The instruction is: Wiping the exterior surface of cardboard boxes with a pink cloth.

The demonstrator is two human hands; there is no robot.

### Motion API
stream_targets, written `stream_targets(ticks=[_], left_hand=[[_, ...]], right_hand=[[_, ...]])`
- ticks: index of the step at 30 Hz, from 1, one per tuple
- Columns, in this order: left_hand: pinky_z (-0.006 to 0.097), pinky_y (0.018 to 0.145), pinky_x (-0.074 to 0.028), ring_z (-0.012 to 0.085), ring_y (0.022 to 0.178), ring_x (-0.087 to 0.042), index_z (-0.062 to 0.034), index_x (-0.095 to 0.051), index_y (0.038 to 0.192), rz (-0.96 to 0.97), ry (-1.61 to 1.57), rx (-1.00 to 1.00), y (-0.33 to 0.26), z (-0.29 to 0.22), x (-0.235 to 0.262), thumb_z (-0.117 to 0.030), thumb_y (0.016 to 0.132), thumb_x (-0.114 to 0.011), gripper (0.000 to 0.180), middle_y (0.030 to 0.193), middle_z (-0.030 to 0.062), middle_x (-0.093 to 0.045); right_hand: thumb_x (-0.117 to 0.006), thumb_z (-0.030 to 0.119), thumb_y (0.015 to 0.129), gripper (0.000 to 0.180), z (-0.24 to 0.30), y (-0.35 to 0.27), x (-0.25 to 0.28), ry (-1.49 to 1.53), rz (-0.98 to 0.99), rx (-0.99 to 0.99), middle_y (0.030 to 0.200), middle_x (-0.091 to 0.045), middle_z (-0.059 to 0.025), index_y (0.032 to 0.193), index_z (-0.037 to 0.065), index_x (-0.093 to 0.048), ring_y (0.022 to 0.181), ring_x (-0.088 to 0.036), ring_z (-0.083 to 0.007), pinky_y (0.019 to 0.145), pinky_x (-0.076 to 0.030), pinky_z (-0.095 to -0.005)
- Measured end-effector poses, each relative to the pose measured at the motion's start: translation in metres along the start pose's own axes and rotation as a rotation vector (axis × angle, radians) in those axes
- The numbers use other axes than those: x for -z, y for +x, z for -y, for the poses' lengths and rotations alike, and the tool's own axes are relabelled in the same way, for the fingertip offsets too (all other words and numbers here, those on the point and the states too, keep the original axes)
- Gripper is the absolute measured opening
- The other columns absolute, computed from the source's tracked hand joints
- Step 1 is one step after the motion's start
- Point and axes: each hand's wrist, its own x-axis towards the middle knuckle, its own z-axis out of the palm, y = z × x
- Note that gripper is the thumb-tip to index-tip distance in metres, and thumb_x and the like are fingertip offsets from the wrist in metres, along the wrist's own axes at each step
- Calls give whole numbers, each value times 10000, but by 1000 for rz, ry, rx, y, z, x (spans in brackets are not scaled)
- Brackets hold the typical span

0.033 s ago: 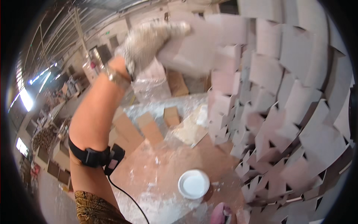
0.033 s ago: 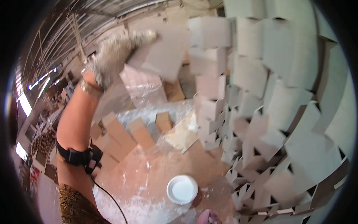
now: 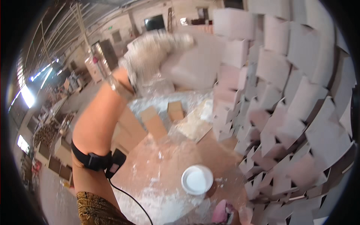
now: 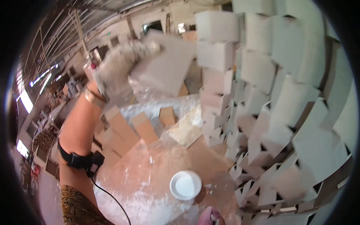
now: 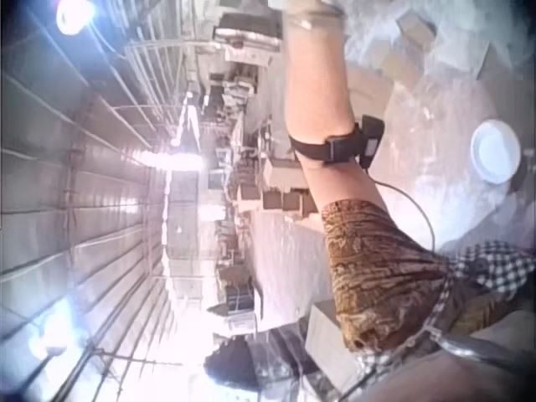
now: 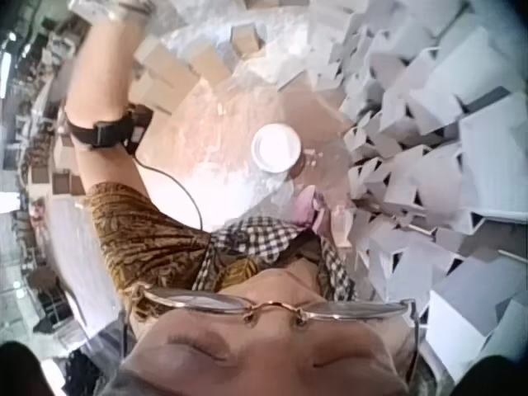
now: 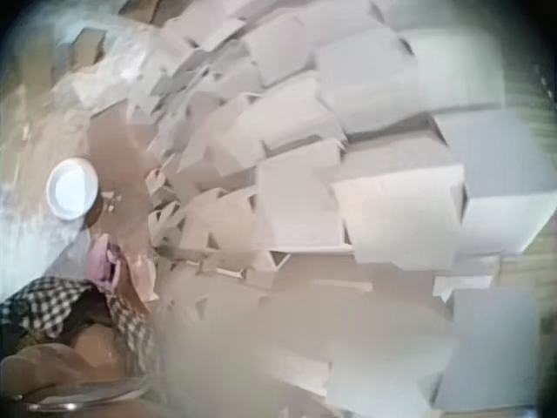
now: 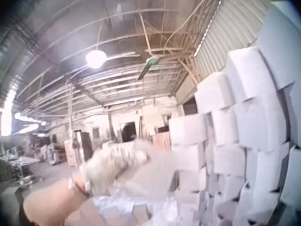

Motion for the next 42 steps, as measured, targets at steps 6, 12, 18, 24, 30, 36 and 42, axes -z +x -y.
stream_targets(ticks=[6,12,18,24,30,36,42], left_hand=[[258,766,-493,127,833,-609,29,-633,1031,-12,-584,819,-227,146,-39,-157,815,-677,287,926,71,-656],[251,686,-508,124,748,-611,-6,-625,881,-211,-803,1235,-401,219,-97,-167,790,-709,203,866,57,-652],[211,722,-478,71,786,-574,-46,-609,903,-408,-782,1162,-485,237,-145,-214,841,-663,187,866,4,-630],[240,858,-468,146,1037,-555,-24,-514,1206,-399,-1256,1057,-504,232,-145,-260,909,-551,381,1165,66,-563],[316,912,-482,199,1082,-546,-6,-457,1245,-352,-1643,932,-545,277,-138,-160,928,-474,353,1162,124,-562],[303,922,-467,203,1050,-556,-2,-509,1182,292,-321,612,-553,308,-150,-73,900,-470,294,1162,141,-550],[298,959,-403,203,1112,-505,-34,-498,1225,702,119,349,-531,321,-161,-152,901,-511,345,1225,107,-527]], right_hand=[[-555,76,732,342,-38,-20,-7,-316,-196,95,962,-599,-89,1068,18,-547,879,-605,-229,771,-518,-363],[-579,48,686,395,-84,-22,-70,-327,-184,131,952,-603,-71,1078,10,-542,884,-604,-200,802,-511,-346],[-654,-2,628,441,-139,-17,-79,-477,-137,310,925,-585,-40,1056,23,-547,859,-578,-162,785,-488,-290],[-642,-32,688,341,-173,-5,-75,-861,1,489,949,-596,-34,1022,-1,-577,894,-558,-119,823,-439,-266],[-612,-69,713,324,-175,1,-68,-690,-5,548,927,-608,-28,1026,7,-574,859,-574,-112,793,-460,-257],[-605,-85,711,315,-177,3,-64,-674,-6,614,936,-609,-28,1012,8,-578,866,-572,-111,799,-460,-265],[-613,-48,693,269,-191,0,-61,-985,97,860,946,-613,-73,957,-6,-587,888,-584,-164,820,-457,-289]])
